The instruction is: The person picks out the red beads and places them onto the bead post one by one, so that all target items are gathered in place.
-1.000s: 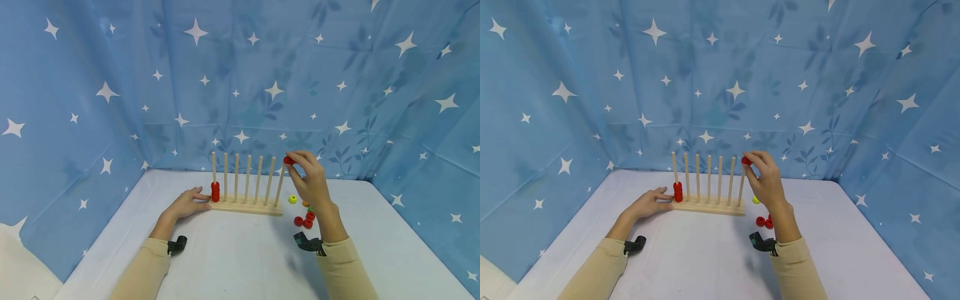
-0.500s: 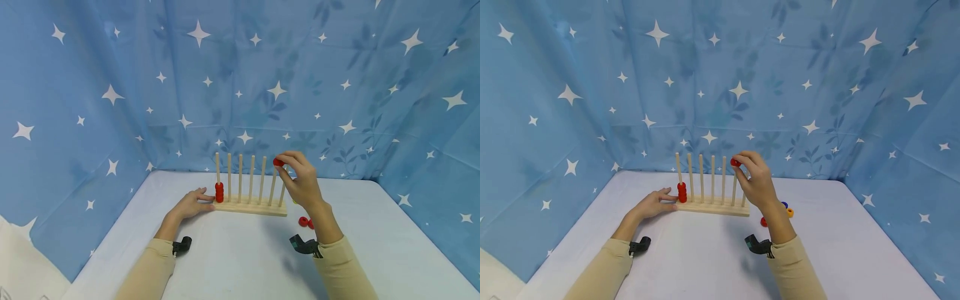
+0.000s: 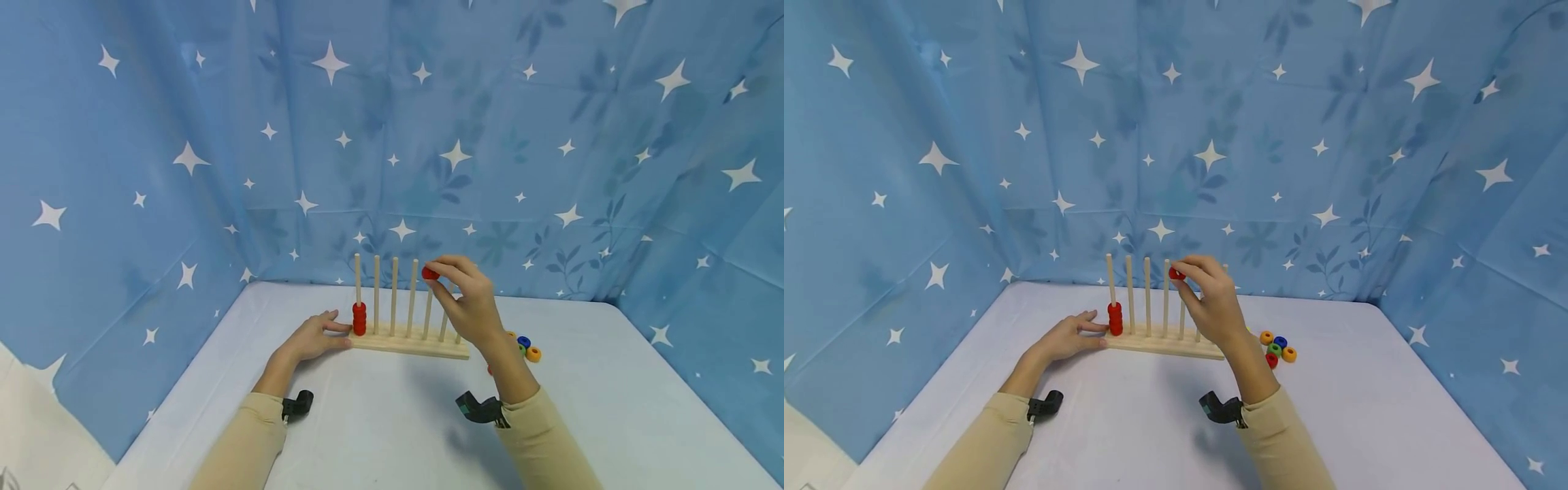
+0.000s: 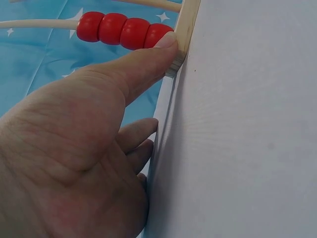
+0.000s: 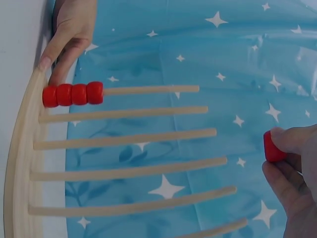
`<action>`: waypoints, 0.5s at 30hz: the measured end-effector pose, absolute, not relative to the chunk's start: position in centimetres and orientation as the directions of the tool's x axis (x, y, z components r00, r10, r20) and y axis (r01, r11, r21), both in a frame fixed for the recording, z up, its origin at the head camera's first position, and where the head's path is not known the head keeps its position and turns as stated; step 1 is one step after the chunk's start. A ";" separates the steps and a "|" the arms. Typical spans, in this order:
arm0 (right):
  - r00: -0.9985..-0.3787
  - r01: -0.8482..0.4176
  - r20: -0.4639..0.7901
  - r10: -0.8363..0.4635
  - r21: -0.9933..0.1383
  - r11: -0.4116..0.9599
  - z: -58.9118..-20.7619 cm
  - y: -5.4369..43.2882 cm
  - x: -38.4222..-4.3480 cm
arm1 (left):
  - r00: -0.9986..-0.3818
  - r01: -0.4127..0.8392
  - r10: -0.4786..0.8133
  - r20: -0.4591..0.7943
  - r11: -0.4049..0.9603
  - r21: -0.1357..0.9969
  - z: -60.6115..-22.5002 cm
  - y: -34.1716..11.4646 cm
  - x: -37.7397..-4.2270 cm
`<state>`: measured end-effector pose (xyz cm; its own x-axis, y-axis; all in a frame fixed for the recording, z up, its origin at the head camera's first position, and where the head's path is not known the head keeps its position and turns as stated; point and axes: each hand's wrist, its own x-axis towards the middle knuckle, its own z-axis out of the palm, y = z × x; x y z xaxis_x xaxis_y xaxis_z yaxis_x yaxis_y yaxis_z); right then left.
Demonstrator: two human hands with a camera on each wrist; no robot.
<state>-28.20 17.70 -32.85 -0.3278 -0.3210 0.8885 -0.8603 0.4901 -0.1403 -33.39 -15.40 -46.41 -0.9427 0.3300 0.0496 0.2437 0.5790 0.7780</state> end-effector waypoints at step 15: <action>-0.287 -0.911 0.900 -0.327 -0.152 0.383 -31.1 13.7 -29.6 | -0.943 0.245 0.331 0.045 0.593 0.767 -46.8 -15.8 -33.7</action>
